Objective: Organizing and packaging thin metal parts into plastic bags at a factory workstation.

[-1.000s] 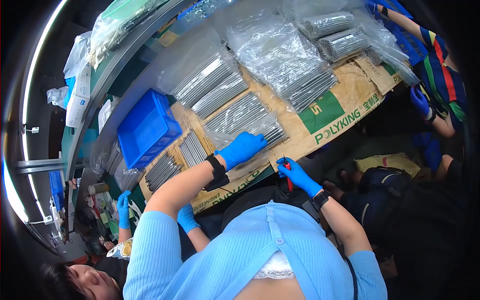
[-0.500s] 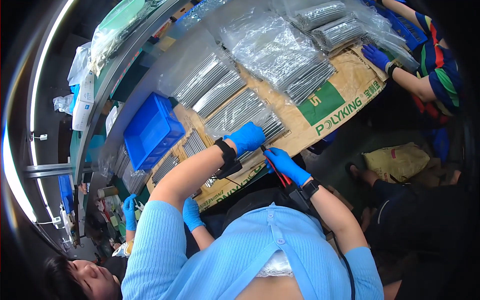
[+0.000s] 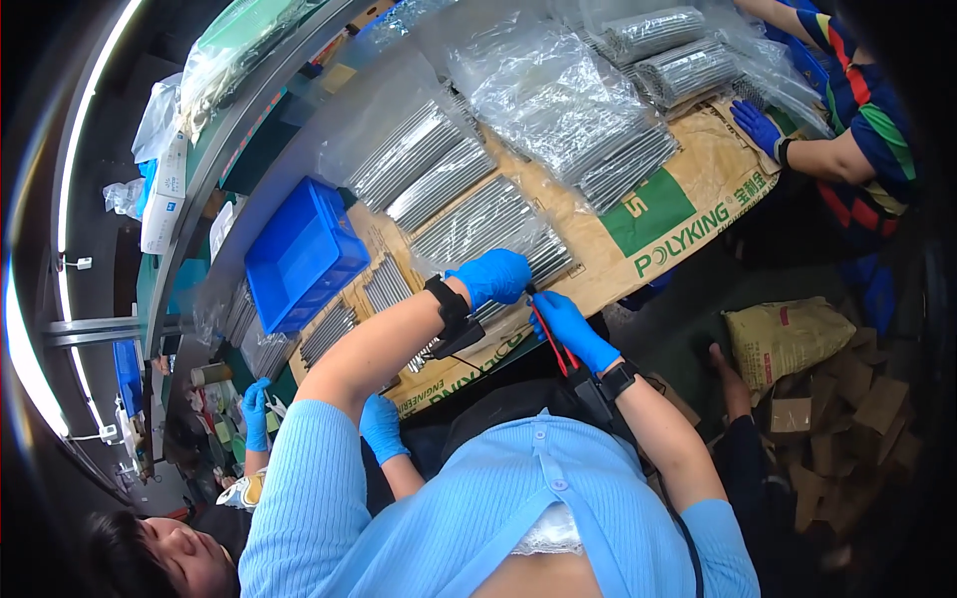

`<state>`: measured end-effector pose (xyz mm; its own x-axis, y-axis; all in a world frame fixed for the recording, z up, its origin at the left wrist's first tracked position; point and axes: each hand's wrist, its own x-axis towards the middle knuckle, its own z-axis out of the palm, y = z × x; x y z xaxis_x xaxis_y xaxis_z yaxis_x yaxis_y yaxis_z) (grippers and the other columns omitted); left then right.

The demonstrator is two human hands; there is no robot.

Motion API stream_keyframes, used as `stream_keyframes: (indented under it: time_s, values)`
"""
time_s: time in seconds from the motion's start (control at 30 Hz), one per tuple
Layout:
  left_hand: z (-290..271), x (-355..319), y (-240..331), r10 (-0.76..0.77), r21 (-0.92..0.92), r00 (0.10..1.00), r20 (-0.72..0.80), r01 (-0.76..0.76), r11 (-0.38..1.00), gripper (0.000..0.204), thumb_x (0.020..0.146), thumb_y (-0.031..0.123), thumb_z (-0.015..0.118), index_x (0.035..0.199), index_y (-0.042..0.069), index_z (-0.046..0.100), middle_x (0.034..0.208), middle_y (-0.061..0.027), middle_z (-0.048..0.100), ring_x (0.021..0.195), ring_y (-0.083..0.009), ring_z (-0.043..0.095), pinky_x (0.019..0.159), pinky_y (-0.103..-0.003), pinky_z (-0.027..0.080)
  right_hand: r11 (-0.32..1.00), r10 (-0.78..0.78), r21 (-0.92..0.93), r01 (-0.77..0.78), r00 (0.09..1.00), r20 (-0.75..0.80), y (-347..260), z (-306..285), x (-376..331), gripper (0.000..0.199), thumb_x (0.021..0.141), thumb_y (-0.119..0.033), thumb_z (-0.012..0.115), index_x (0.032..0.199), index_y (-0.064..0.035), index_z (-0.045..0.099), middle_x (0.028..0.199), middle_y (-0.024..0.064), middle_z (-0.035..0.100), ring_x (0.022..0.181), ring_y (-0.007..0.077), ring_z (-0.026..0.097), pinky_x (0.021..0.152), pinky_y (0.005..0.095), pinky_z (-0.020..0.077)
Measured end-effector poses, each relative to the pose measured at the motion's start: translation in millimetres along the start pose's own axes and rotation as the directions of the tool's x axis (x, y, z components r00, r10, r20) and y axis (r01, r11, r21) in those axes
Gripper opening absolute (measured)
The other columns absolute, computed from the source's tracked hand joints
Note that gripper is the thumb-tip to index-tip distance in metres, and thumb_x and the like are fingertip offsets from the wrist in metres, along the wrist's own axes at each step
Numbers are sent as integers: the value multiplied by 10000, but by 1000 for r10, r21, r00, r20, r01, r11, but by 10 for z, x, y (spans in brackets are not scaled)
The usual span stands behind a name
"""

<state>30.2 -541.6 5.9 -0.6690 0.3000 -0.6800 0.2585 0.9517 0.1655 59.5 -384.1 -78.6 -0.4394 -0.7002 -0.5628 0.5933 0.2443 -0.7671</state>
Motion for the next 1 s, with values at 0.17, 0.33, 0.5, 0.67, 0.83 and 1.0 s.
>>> stream_keyframes:
  time_s: [0.17,0.33,0.5,0.67,0.83,1.0]
  values:
    - [59,58,-176,79,23,997,-11,-79,997,168,673,113,590,801,32,662,819,-192,617,765,-353,603,645,-399,496,998,-47,35,47,999,-14,88,19,115,287,897,-297,440,946,-24,515,640,66,550,524,137,535,479,272,447]
    - [224,92,-251,119,34,992,44,-121,992,161,690,114,565,776,1,640,829,-200,602,769,-353,597,650,-407,486,963,43,-267,-13,993,106,-67,-12,220,284,900,-306,433,920,-35,516,637,69,555,517,133,532,475,267,438]
    - [-533,-95,-506,118,-118,993,-29,-121,986,173,700,113,537,769,-21,621,815,-198,581,735,-340,581,634,-407,460,664,406,-746,56,811,422,-104,-96,129,299,887,-334,455,873,-46,531,651,78,569,521,132,534,480,269,444]
    - [-1498,-927,-1339,-45,-174,892,-450,-38,984,220,797,167,556,947,7,577,955,-140,555,914,-268,550,773,-344,431,825,123,-559,76,942,311,-947,-573,-48,265,827,-315,570,870,-54,583,654,58,572,569,105,531,530,263,451]
    - [-879,-1213,-1431,-642,-684,235,-730,-239,690,267,828,160,572,1061,31,562,1098,-109,547,1005,-204,520,858,-310,402,852,-299,-466,238,952,-61,-1489,-1135,158,348,789,-239,632,1071,-46,574,733,32,585,634,96,516,600,245,442]
    - [904,-970,-1131,-923,-944,267,-276,-253,210,635,756,203,671,1265,-10,357,1243,-186,439,1133,-249,444,933,-328,367,601,-667,-607,521,745,-22,-1056,-1181,758,345,753,-197,666,1045,-30,587,820,98,614,780,175,566,719,291,453]
